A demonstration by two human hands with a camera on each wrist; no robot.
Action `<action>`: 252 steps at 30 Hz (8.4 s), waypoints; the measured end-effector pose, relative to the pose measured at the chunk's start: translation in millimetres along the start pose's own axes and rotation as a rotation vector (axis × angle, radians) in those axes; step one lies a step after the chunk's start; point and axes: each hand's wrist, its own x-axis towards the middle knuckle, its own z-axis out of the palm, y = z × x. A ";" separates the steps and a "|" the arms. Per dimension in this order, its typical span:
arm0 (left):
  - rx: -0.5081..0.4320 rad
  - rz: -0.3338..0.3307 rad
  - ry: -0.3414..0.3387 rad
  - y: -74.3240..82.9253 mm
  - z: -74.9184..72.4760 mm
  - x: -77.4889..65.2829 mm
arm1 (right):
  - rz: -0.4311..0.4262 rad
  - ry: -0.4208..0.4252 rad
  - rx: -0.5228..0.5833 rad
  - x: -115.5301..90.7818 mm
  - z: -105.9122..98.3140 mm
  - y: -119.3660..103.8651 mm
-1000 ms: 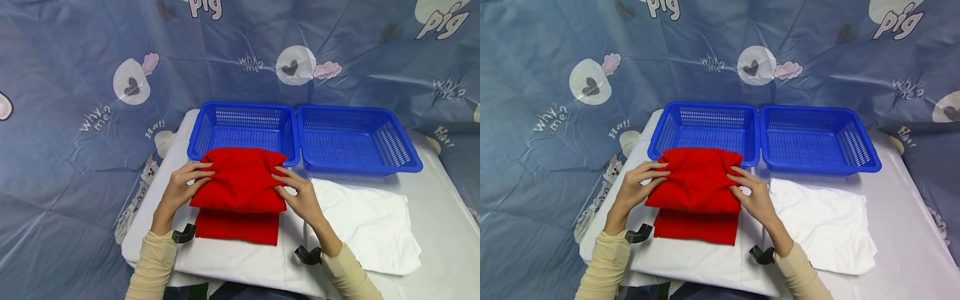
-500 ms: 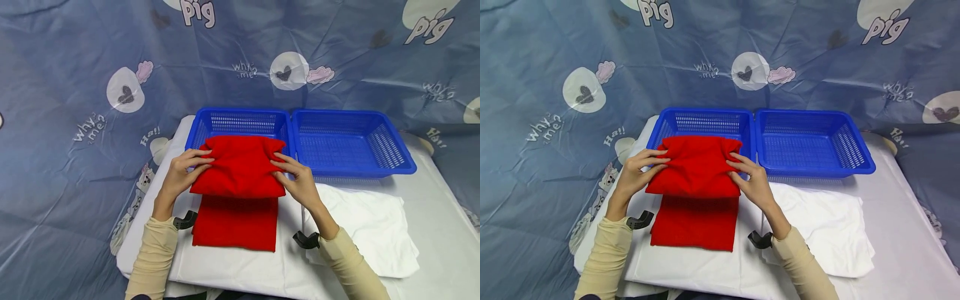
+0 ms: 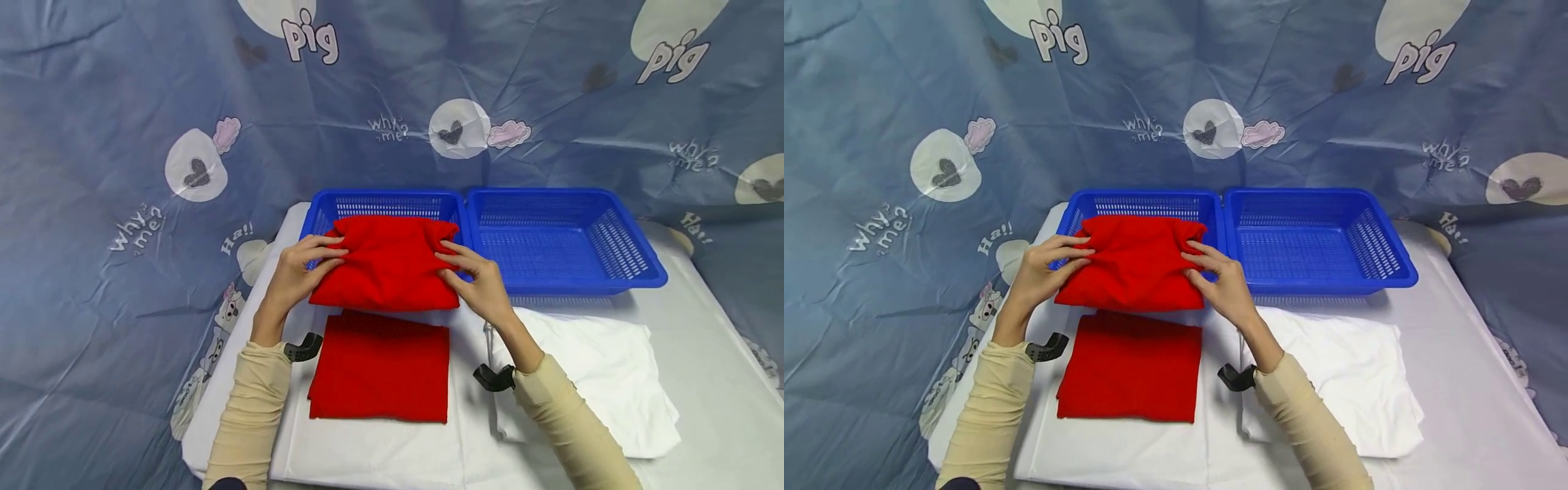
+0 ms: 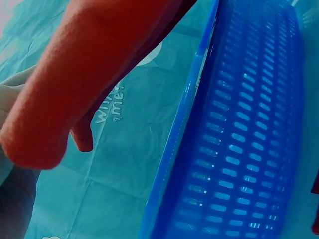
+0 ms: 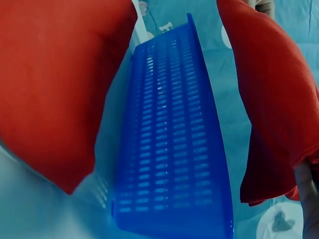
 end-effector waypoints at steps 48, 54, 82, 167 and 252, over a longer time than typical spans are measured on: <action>0.118 -0.265 -0.109 -86.7 27.1 39.0 | 0.165 -0.118 -0.029 69.2 25.4 90.9; 0.163 -0.287 -0.115 -92.3 31.6 37.3 | 0.173 -0.154 -0.064 70.7 29.4 98.5; 0.371 -0.446 -0.575 -113.3 50.5 33.4 | 0.209 -0.577 -0.601 85.0 51.5 102.3; 0.267 -0.313 -0.041 18.9 -0.5 -106.2 | 0.046 -0.177 -0.082 -38.9 -1.2 28.4; 0.099 -0.549 -0.432 14.2 21.2 -159.2 | 0.149 -0.428 -0.307 -128.7 39.2 29.1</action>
